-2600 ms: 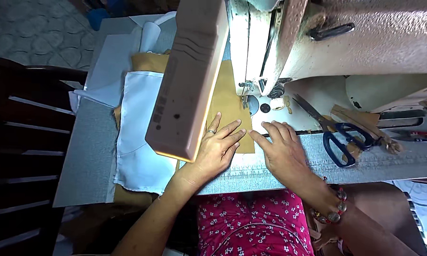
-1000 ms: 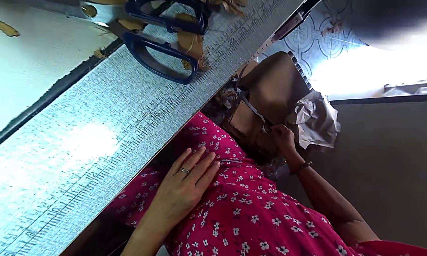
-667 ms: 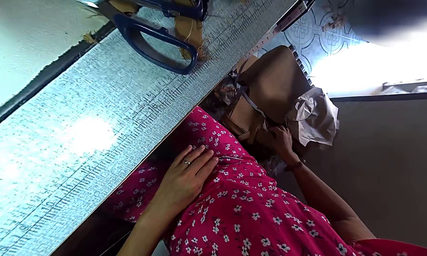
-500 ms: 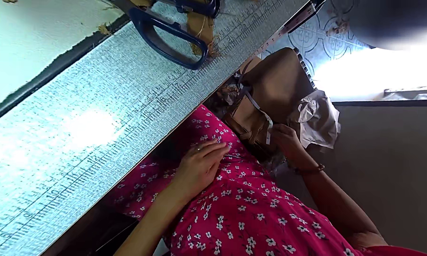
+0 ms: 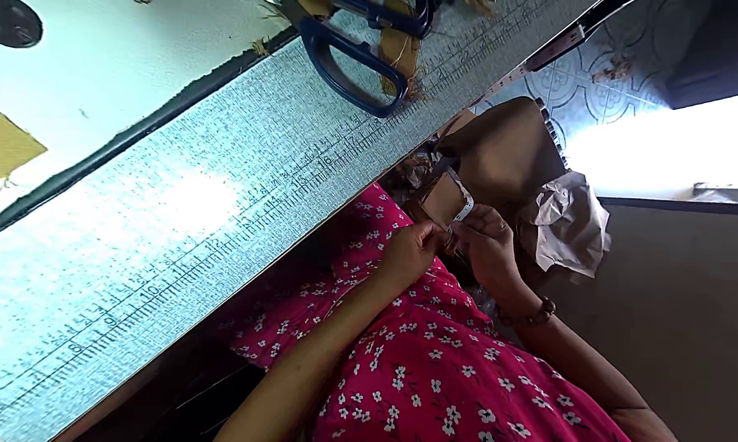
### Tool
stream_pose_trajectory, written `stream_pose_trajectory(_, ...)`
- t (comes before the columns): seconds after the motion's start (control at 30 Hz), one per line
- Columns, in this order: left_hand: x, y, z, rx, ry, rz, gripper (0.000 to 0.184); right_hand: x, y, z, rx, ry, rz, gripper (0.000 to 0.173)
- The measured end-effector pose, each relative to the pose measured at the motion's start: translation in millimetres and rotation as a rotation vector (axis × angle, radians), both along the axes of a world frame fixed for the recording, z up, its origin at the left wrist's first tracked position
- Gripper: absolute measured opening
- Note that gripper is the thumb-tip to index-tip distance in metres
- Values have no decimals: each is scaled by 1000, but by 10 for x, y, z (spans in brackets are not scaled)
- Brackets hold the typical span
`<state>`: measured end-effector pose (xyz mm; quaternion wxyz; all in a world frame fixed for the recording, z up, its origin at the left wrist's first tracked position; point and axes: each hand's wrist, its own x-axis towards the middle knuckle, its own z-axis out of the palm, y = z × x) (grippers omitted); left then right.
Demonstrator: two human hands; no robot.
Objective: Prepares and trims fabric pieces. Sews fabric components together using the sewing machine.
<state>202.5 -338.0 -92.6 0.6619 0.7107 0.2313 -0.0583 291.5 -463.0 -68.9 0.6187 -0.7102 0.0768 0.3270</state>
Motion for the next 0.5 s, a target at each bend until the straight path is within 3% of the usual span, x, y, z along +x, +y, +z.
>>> stream_pose_trajectory(0.17, -4, -120, -58, 54, -62, -100, 17, -75, -76, -68, -8, -52, -127, 36)
stream_pose_trajectory(0.33, -89, -111, 100, -7, -54, -454, 32, 280, -627, -157, -254, -219, -96, 34)
stream_pose_trajectory(0.4, -133, -104, 116, -14, -100, -431, 32, 522, -951, -177, -513, -249, 97, 28)
stream_pose_trajectory(0.5, -227, -89, 67, 14, -234, -205, 31, 699, -1244, -116, -975, -207, 659, 29)
